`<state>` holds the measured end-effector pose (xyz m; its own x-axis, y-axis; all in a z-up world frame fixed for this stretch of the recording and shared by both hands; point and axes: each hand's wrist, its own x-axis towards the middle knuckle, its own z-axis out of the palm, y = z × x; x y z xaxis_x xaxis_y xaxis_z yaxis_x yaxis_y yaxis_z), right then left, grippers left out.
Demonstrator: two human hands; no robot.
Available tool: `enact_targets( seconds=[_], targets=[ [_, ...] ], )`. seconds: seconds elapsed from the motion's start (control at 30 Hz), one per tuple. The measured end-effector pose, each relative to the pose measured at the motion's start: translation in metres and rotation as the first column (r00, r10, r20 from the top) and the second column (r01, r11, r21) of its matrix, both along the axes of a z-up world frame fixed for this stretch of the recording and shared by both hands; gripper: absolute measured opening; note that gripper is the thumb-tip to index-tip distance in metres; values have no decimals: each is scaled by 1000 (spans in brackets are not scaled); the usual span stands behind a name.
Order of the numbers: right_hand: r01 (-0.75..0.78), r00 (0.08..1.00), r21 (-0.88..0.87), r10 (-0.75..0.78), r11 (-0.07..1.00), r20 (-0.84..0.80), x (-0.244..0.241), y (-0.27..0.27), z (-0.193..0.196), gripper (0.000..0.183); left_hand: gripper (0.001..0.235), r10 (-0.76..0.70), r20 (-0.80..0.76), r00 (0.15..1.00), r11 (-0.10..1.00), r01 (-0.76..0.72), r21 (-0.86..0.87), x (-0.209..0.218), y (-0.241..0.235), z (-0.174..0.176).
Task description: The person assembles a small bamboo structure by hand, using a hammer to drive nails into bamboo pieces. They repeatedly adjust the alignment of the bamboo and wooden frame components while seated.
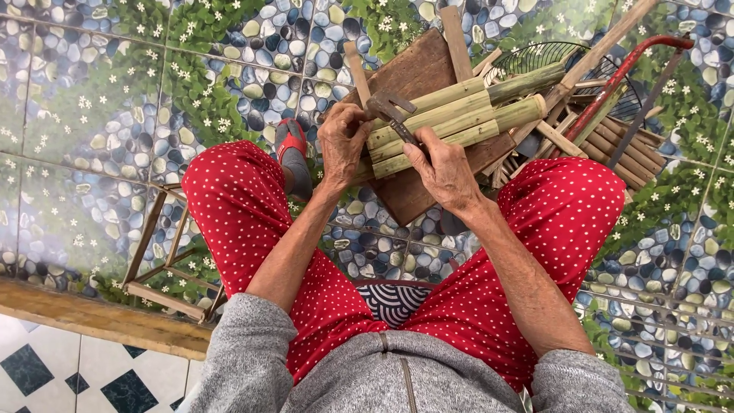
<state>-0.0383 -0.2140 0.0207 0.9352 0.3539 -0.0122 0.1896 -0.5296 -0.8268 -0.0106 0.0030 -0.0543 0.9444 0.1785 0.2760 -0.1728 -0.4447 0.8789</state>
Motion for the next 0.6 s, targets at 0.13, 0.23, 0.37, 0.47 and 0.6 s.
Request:
enact_targets(
  seconds=[0.13, 0.23, 0.37, 0.47, 0.6],
  targets=[
    [-37, 999, -45, 37, 998, -1, -3, -1, -4, 27, 12, 17, -8, 1000, 1000, -17, 18, 3, 1, -5],
    [-42, 999, -46, 42, 998, -10, -2, 1, 0, 27, 10, 14, 0, 1000, 999, -14, 31, 3, 1, -4],
    [28, 999, -24, -29, 999, -39, 1, 1, -3, 31, 12, 8, -37, 999, 998, -10, -55, 2, 0, -2],
    [81, 995, -18, -82, 997, -52, 4, -7, 0, 31, 13, -7, -61, 998, 994, 1, -105, 0, -2, -10],
    [185, 980, 33, -182, 982, -75, 8, -18, -12, 32, 11, 6, -89, 996, 994, -15, -104, 5, 0, -24]
  ],
)
